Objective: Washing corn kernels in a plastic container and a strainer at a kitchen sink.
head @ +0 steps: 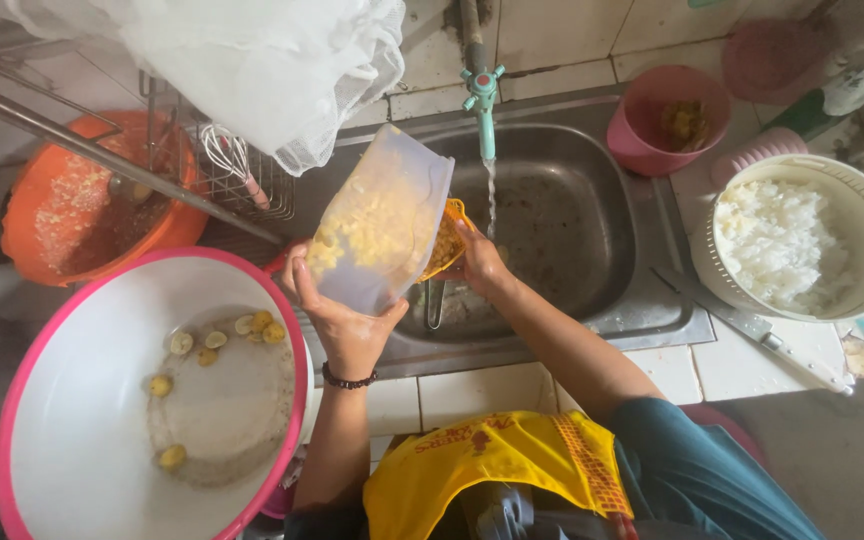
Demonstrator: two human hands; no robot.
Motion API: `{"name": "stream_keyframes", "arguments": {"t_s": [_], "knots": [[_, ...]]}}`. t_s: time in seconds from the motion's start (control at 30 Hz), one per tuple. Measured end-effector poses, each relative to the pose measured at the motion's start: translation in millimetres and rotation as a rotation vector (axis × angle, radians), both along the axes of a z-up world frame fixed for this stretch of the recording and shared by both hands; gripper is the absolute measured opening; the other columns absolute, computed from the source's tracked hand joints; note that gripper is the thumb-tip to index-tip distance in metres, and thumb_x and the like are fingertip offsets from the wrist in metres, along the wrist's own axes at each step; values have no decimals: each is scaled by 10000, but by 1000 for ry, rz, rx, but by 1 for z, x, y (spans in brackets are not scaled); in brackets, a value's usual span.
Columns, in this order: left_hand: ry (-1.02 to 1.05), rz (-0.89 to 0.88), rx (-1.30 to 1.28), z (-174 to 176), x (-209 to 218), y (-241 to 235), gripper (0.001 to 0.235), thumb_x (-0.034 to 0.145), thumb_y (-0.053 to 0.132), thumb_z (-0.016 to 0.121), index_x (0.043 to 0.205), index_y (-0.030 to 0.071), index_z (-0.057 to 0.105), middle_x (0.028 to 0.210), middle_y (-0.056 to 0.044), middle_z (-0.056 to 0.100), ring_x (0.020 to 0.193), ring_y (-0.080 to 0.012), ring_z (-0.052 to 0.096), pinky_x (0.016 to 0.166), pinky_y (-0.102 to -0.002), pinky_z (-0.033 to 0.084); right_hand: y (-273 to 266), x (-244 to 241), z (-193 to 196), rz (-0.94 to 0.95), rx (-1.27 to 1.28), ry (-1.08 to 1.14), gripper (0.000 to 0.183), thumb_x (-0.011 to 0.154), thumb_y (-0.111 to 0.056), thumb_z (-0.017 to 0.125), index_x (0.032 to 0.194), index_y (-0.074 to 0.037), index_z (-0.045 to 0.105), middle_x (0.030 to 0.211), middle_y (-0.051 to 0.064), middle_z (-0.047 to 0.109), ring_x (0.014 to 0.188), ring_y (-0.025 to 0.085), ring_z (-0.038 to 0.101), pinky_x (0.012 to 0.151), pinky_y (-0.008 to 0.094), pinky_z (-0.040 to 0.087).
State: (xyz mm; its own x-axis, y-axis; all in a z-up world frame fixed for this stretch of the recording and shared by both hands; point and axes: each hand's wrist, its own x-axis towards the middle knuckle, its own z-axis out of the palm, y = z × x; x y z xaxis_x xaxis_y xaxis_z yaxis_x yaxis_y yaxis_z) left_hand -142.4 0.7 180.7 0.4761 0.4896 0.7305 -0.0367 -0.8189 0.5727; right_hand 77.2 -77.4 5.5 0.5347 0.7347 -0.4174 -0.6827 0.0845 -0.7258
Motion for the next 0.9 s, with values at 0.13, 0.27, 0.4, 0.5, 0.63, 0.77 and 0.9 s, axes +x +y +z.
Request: {"name": "stream_keyframes", "arguments": {"t_s": [0.13, 0.27, 0.4, 0.5, 0.63, 0.77, 0.9], "knots": [[-9, -8, 48, 7, -2, -1, 1284, 643, 91, 933, 1596, 130, 74, 1575, -260, 289, 1428, -428, 370, 1226, -575, 362, 0, 2, -4, 26, -34, -39, 559, 1047, -494, 383, 1526, -207, 407, 1374, 127, 631, 1120, 328, 715, 842, 533, 641], [-22, 20, 95, 19, -4, 0, 1270, 658, 147, 952, 1588, 125, 88, 1557, -253, 298, 1412, -428, 367, 1222, -576, 361, 3, 3, -5, 12, -54, -23, 561, 1033, -498, 373, 1522, -222, 392, 1348, 123, 631, 1081, 346, 717, 826, 533, 638], [-60, 43, -38, 6, -8, 8, 1273, 674, 138, 891, 1622, 104, 43, 1578, -232, 295, 1421, -389, 367, 1262, -560, 330, -1, 0, -5, 21, -54, -10, 564, 1029, -494, 371, 1527, -230, 385, 1335, 116, 636, 1057, 319, 723, 811, 524, 641], [-94, 41, -142, 1, -12, 15, 1287, 688, 113, 867, 1648, 94, 11, 1551, -209, 295, 1419, -355, 366, 1273, -531, 307, -8, -1, 4, 34, -71, -22, 561, 1030, -495, 362, 1526, -235, 391, 1314, 120, 647, 1023, 319, 730, 805, 511, 639], [-136, 62, -369, 4, -16, 23, 1240, 726, 42, 836, 1677, 99, 42, 1442, -172, 358, 1361, -307, 406, 1275, -502, 332, -11, 6, -8, 19, -62, 6, 547, 1044, -483, 384, 1497, -179, 426, 1240, 144, 696, 991, 329, 751, 802, 518, 651], [-218, -52, -612, 16, -20, 27, 1159, 766, 17, 762, 1649, 119, 18, 1456, -157, 326, 1364, -266, 424, 1161, -427, 443, -32, 8, -9, 20, -6, -6, 533, 1042, -479, 394, 1487, -188, 433, 1210, 138, 702, 962, 332, 727, 773, 542, 602], [-304, -202, -930, 25, -21, 24, 1020, 814, 8, 661, 1628, 194, 74, 1394, -128, 391, 1214, -225, 465, 937, -360, 507, -68, 13, -14, -4, -110, -11, 531, 1041, -474, 403, 1463, -162, 487, 1243, 112, 698, 1010, 301, 733, 813, 537, 621]]}}
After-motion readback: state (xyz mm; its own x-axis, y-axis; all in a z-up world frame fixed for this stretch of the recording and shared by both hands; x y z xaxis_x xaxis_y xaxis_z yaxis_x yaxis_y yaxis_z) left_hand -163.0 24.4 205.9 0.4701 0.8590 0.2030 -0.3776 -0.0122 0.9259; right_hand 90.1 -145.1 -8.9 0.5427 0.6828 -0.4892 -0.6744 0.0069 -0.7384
